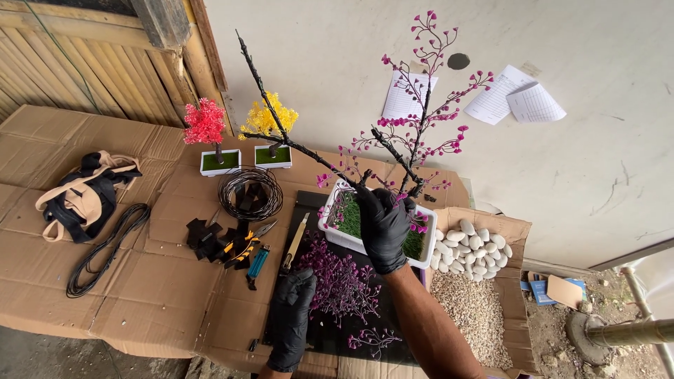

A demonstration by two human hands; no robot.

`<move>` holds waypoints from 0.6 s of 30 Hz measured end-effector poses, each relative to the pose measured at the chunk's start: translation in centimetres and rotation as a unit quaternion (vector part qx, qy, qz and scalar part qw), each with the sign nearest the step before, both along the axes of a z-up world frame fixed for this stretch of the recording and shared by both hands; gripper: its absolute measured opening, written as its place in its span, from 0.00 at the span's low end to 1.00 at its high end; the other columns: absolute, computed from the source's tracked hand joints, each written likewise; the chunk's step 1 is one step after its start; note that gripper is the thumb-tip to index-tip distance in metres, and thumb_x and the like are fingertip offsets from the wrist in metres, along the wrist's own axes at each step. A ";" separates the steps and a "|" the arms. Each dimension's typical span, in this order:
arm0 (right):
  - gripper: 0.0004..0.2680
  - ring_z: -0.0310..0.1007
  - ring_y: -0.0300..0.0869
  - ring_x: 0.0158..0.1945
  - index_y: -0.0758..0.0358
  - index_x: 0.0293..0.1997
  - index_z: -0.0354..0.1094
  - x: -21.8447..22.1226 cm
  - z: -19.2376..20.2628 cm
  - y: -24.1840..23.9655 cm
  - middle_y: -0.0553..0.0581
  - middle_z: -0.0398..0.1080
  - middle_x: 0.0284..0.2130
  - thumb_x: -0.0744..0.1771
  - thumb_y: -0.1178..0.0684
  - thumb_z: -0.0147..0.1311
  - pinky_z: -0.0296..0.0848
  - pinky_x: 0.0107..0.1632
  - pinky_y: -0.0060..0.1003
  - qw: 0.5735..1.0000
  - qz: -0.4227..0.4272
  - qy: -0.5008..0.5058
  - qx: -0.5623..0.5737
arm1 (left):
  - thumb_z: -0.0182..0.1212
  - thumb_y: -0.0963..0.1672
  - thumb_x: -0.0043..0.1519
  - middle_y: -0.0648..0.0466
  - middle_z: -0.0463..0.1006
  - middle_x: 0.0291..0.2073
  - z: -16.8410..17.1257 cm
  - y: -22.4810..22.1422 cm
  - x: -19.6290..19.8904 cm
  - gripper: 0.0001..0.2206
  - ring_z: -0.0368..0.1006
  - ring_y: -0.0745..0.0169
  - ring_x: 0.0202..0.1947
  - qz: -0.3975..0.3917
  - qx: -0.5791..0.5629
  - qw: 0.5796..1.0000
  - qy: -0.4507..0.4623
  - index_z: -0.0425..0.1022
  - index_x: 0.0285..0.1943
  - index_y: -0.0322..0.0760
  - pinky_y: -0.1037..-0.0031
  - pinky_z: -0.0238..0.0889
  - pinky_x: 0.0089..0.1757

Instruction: Assembling an artificial decorative tree by manually attaching small purple flower clusters to its branches.

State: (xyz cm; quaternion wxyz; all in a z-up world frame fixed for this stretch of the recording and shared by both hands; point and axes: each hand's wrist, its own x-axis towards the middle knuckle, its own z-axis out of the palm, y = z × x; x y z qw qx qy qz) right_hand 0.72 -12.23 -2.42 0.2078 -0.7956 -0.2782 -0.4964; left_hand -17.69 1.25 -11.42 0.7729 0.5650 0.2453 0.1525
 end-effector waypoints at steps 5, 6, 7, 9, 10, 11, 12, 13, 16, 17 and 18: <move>0.13 0.69 0.41 0.38 0.48 0.53 0.72 -4.1 -2.7 -1.2 0.51 0.71 0.39 0.65 0.52 0.70 0.68 0.36 0.35 0.997 0.013 0.047 0.065 | 0.65 0.47 0.59 0.52 0.85 0.52 -1.5 0.5 -0.4 0.16 0.80 0.55 0.57 -0.003 0.020 1.000 -0.020 0.82 0.55 0.40 0.63 0.75 0.57; 0.11 0.70 0.42 0.40 0.50 0.49 0.74 -5.6 -2.9 -1.6 0.51 0.72 0.38 0.64 0.51 0.69 0.65 0.42 0.37 0.991 0.022 0.105 0.081 | 0.66 0.47 0.58 0.52 0.86 0.50 -1.9 0.5 -0.4 0.16 0.80 0.56 0.55 0.001 0.028 1.000 -0.015 0.83 0.53 0.40 0.63 0.75 0.55; 0.11 0.70 0.42 0.40 0.50 0.49 0.74 -7.1 -3.2 -2.0 0.51 0.72 0.38 0.64 0.51 0.69 0.65 0.42 0.37 0.991 0.021 0.106 0.080 | 0.66 0.47 0.58 0.52 0.86 0.50 -2.4 0.4 -0.5 0.16 0.80 0.56 0.55 0.000 0.027 1.000 -0.014 0.83 0.53 0.40 0.63 0.75 0.55; 0.07 0.78 0.42 0.31 0.59 0.40 0.73 -9.9 -3.6 -2.7 0.53 0.77 0.30 0.67 0.48 0.61 0.75 0.32 0.36 0.965 0.088 0.233 0.087 | 0.67 0.48 0.58 0.54 0.88 0.47 -3.4 0.3 -0.5 0.13 0.82 0.58 0.53 0.002 0.100 0.995 -0.021 0.85 0.49 0.42 0.65 0.77 0.53; 0.07 0.78 0.42 0.31 0.59 0.40 0.73 -11.0 -5.7 -3.6 0.53 0.77 0.30 0.67 0.48 0.61 0.75 0.32 0.36 0.965 0.086 0.232 0.088 | 0.67 0.48 0.58 0.54 0.88 0.47 -3.5 0.3 -0.8 0.13 0.82 0.58 0.53 -0.001 0.101 0.995 -0.021 0.85 0.49 0.42 0.65 0.77 0.53; 0.07 0.78 0.41 0.34 0.53 0.45 0.75 -12.2 -7.9 -4.4 0.50 0.79 0.32 0.64 0.53 0.64 0.75 0.34 0.35 0.953 0.077 0.278 0.093 | 0.67 0.48 0.58 0.56 0.88 0.46 -3.6 0.2 -1.1 0.12 0.83 0.60 0.51 -0.014 0.148 0.989 -0.014 0.85 0.49 0.44 0.67 0.77 0.53; 0.14 0.78 0.41 0.37 0.47 0.51 0.76 -13.5 -10.0 -5.2 0.47 0.80 0.35 0.62 0.58 0.67 0.75 0.37 0.35 0.939 0.068 0.323 0.099 | 0.67 0.48 0.59 0.57 0.88 0.45 -3.6 0.2 -1.5 0.12 0.83 0.63 0.49 -0.029 0.195 0.980 -0.007 0.85 0.49 0.46 0.68 0.78 0.52; 0.14 0.78 0.41 0.37 0.47 0.51 0.76 -14.7 -10.8 -5.9 0.47 0.80 0.35 0.62 0.58 0.67 0.75 0.37 0.35 0.939 0.065 0.323 0.102 | 0.67 0.48 0.59 0.57 0.88 0.45 -3.7 -0.1 -1.6 0.12 0.83 0.63 0.49 -0.033 0.197 0.980 -0.007 0.85 0.49 0.46 0.68 0.78 0.52; 0.25 0.79 0.39 0.46 0.41 0.59 0.73 -17.4 -12.8 -7.5 0.48 0.76 0.46 0.58 0.62 0.69 0.76 0.45 0.32 0.905 0.067 0.410 0.088 | 0.68 0.46 0.60 0.59 0.87 0.44 -3.5 -0.8 -1.8 0.09 0.82 0.59 0.49 -0.027 0.322 0.941 -0.102 0.84 0.48 0.48 0.65 0.76 0.53; 0.24 0.78 0.42 0.47 0.40 0.58 0.73 -18.0 -13.2 -8.1 0.48 0.75 0.47 0.57 0.61 0.69 0.77 0.45 0.35 0.907 0.042 0.414 0.058 | 0.69 0.45 0.59 0.59 0.87 0.43 -3.0 -1.1 -1.9 0.10 0.82 0.59 0.48 -0.035 0.377 0.915 -0.140 0.83 0.49 0.47 0.57 0.62 0.62; 0.24 0.78 0.44 0.47 0.39 0.56 0.74 -18.5 -13.5 -8.6 0.48 0.74 0.48 0.56 0.59 0.69 0.77 0.44 0.37 0.909 0.018 0.417 0.027 | 0.70 0.44 0.58 0.59 0.86 0.43 -2.5 -1.5 -1.9 0.11 0.82 0.60 0.46 -0.043 0.431 0.883 -0.180 0.81 0.50 0.46 0.49 0.47 0.70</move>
